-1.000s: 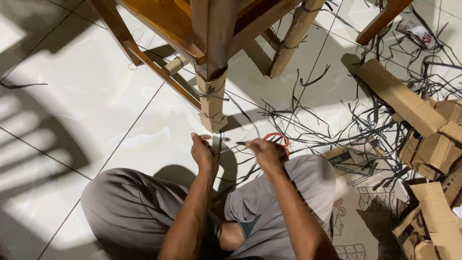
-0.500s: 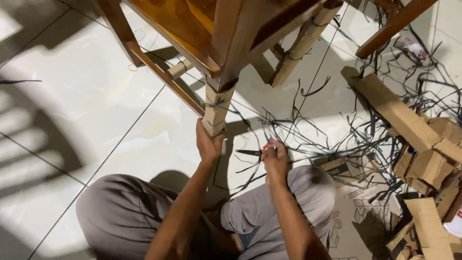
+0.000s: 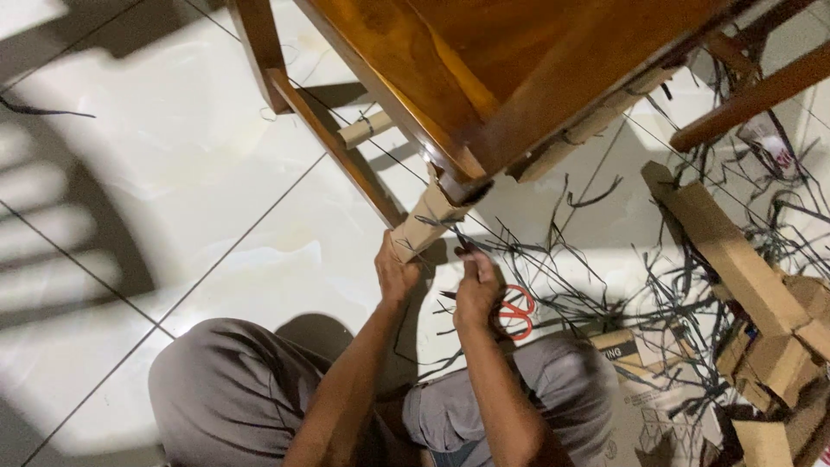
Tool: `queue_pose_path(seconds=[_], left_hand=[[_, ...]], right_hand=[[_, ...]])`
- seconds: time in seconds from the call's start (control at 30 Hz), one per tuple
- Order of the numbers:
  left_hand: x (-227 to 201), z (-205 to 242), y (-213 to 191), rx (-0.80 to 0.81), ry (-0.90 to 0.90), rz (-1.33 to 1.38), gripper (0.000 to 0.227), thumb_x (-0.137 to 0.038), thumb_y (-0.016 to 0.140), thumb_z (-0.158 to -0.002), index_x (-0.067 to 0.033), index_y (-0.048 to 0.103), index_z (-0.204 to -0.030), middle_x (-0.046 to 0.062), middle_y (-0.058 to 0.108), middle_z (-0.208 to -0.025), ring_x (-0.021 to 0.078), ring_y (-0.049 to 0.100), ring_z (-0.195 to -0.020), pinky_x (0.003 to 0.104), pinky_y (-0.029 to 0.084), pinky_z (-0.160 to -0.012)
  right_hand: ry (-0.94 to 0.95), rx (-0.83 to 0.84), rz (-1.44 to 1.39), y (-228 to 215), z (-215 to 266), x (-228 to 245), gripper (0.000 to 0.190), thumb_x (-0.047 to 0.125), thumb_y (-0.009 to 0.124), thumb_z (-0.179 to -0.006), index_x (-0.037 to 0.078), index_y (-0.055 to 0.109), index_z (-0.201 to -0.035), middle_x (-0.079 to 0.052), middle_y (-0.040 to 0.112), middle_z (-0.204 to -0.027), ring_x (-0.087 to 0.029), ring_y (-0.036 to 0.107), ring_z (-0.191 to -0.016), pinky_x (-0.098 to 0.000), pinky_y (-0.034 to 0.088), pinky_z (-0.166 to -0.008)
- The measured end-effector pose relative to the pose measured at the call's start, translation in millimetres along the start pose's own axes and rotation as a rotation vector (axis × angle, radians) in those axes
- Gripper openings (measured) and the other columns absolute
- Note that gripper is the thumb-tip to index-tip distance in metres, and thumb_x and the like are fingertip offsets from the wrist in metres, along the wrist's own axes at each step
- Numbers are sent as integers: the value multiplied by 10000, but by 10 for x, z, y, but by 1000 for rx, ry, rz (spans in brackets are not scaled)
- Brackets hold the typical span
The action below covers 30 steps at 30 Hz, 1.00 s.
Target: Wrapping a wooden chair leg with protective cardboard and securing it with plastic ties
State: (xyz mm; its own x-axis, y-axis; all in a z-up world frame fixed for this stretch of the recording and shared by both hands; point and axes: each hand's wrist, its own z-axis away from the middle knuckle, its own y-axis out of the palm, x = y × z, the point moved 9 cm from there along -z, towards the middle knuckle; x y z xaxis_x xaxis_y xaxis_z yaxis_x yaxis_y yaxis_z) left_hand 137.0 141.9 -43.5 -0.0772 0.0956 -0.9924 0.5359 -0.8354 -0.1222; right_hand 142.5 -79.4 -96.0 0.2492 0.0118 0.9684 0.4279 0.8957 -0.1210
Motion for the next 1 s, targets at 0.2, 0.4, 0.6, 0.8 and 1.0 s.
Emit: queue_pose_path(seconds=[0.2,0.4,0.6,0.8,1.0], left_hand=[[134,31,-21,8,-55,20,355,3,713,-723,-131,540,-1002,175,688,-901,399,702,-953,485,543,-789],[537,5,133,147,-105,90,535,113,642,-659,-91,481,-1127,206,663,-1026,350,620,-1006,483,512,-900],[442,-211,218,400,-2,282,840,-319,892,-626,-63,452,-1294,239,608,-1214,314,534,-1162,566,447,-1021],[583,-210,288,592,-199,668,869,240,738,-592,-93,483,-1353,171,727,-1123,214,671,-926,408,613,-687],[1026,-187,257,519,-421,1087,744,8,514,-737,-123,478,-1468,137,642,-1352,299,654,-1163,417,554,-942]], right_hand=[[-166,370,147,759,-464,-1220,228,37,577,-908,-6,799,-878,-116,661,-731,-179,535,-871,-417,508,-781],[-23,611,226,899,242,255,303,103,560,-873,-79,699,-1070,-112,587,-741,-192,493,-715,-378,492,-609],[111,671,52,770,-229,-905,596,125,756,-801,-51,594,-1348,-37,578,-682,-100,523,-511,-240,452,-480],[83,756,-15,873,127,-315,648,130,838,-790,25,584,-1378,-76,658,-875,-132,589,-665,-254,499,-555],[34,709,69,911,428,333,715,171,905,-789,-19,555,-1383,-126,688,-965,-173,592,-813,-324,549,-696]])
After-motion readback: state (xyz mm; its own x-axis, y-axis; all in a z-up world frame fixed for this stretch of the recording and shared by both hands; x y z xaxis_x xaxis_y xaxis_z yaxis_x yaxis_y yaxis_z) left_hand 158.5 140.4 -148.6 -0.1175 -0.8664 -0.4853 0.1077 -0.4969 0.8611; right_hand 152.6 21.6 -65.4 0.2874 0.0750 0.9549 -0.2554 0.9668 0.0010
